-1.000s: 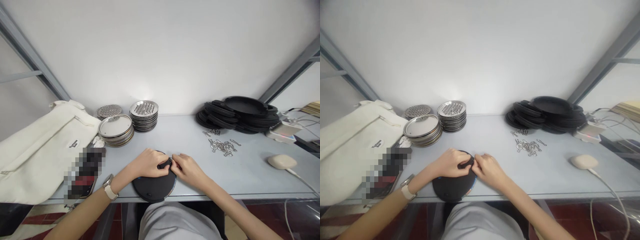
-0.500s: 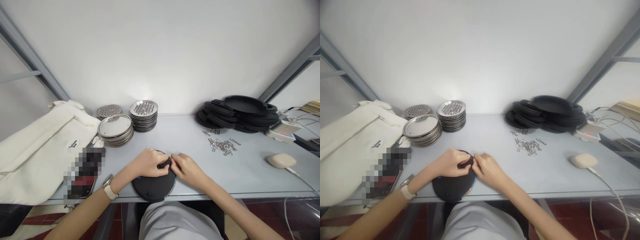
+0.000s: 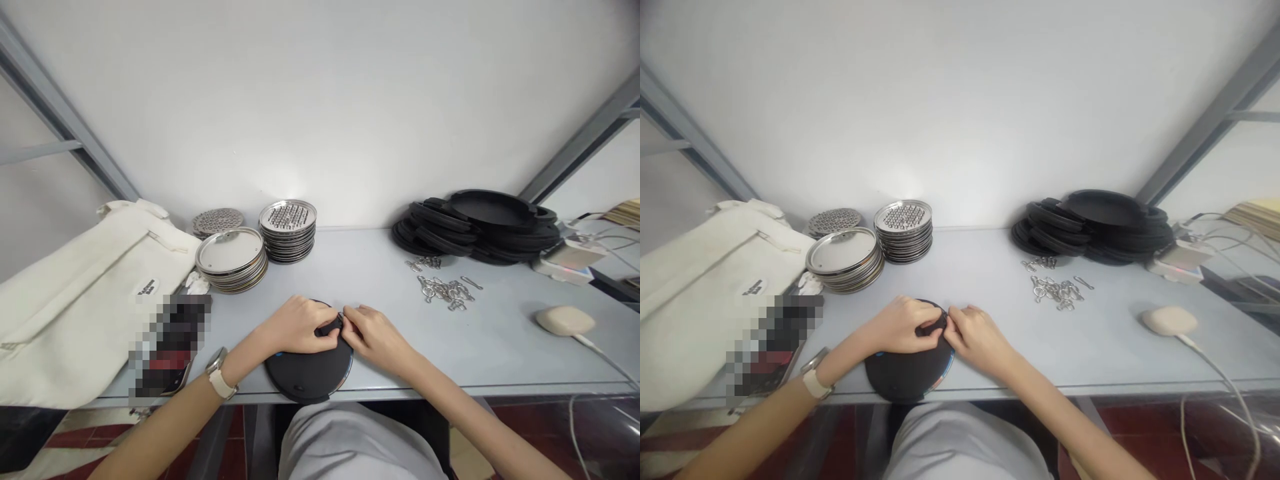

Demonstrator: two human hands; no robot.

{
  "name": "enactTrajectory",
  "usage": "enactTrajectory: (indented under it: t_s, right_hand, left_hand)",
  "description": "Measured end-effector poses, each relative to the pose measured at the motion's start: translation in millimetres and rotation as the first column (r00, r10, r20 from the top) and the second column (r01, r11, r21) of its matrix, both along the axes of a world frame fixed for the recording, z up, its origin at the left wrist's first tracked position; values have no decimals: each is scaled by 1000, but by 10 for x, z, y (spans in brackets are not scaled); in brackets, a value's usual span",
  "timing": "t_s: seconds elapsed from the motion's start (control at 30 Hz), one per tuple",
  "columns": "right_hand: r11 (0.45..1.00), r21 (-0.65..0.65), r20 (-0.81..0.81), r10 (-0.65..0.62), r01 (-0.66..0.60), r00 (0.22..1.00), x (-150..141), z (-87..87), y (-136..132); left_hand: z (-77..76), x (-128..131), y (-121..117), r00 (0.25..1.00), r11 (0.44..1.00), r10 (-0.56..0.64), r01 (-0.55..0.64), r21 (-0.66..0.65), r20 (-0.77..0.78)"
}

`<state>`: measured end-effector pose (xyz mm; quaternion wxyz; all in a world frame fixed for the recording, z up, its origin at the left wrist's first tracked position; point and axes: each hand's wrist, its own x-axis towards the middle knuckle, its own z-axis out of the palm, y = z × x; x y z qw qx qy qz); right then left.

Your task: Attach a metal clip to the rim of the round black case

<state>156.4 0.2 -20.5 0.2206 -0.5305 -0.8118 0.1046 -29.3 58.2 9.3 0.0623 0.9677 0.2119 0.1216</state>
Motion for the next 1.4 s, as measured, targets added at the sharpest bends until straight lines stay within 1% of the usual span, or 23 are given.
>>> enactTrajectory:
  t_s: [0.5, 0.83, 1.4]
  right_hand:
    - [1000, -22, -2, -3, 3, 1000, 0, 1, -1]
    - [999, -13, 7, -37, 37, 999, -19, 4, -7]
    - [999, 6, 4, -41, 41, 999, -9, 7, -8]
  left_hand:
    - [1, 6, -1, 1000, 1000, 5, -5, -11, -1]
    - [6, 3, -8, 1000, 1000, 1, -1, -7, -1]
    - [7, 3, -6, 1000, 1000, 0, 0, -22, 11]
